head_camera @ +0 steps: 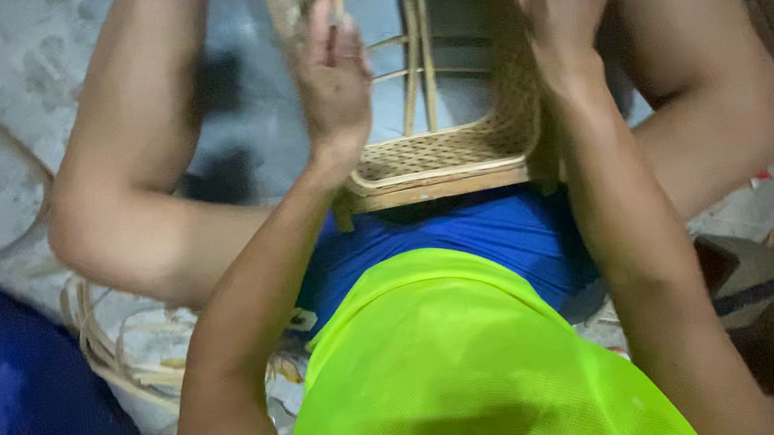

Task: The person sits on the floor with a rectangular bamboo basket frame on their lap, weaving thin bamboo strips across the frame to form the base. They apply glue from a squeeze bottle to the frame edges, press strips into place, and tap them tight using a wooden mallet.

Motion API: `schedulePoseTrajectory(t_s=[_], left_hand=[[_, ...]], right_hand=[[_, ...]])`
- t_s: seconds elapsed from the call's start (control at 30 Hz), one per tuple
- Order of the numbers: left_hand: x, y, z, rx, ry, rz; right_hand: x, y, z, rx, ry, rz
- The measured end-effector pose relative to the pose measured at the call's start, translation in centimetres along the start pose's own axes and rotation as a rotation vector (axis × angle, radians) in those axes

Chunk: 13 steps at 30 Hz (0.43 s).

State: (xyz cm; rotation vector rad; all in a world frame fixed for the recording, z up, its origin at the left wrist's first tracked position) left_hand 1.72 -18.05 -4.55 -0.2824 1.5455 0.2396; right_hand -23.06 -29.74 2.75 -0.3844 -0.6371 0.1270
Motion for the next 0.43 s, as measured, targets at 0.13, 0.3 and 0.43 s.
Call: schedulePoseTrajectory(t_s=[0.13, 0.3, 0.43], left_hand=[[-0.5, -0.1, -0.3, 0.048, -0.119, 0.021], [0.0, -0.4, -0.3, 0.115, -0.321, 0.049], [-1.6, -0.4, -2.2, 0.160, -0.540, -0.324]], right_hand=[[11.1, 8.8, -0.2, 0.824, -0.296, 0.251], [16.3, 16.4, -2.1, 1.161, -0.250, 0.299], [14.3, 18.9, -3.7, 1.194, -0.206, 0.307]])
Point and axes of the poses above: each hand's wrist, its own y-axis away from the middle knuckle, its own z-axis out of the back of the hand, x = y × z, the point moved 9 cm from there along -y, towards the middle knuckle, and after that the axes turned 15 degrees about -z, right-handed, at the moved point
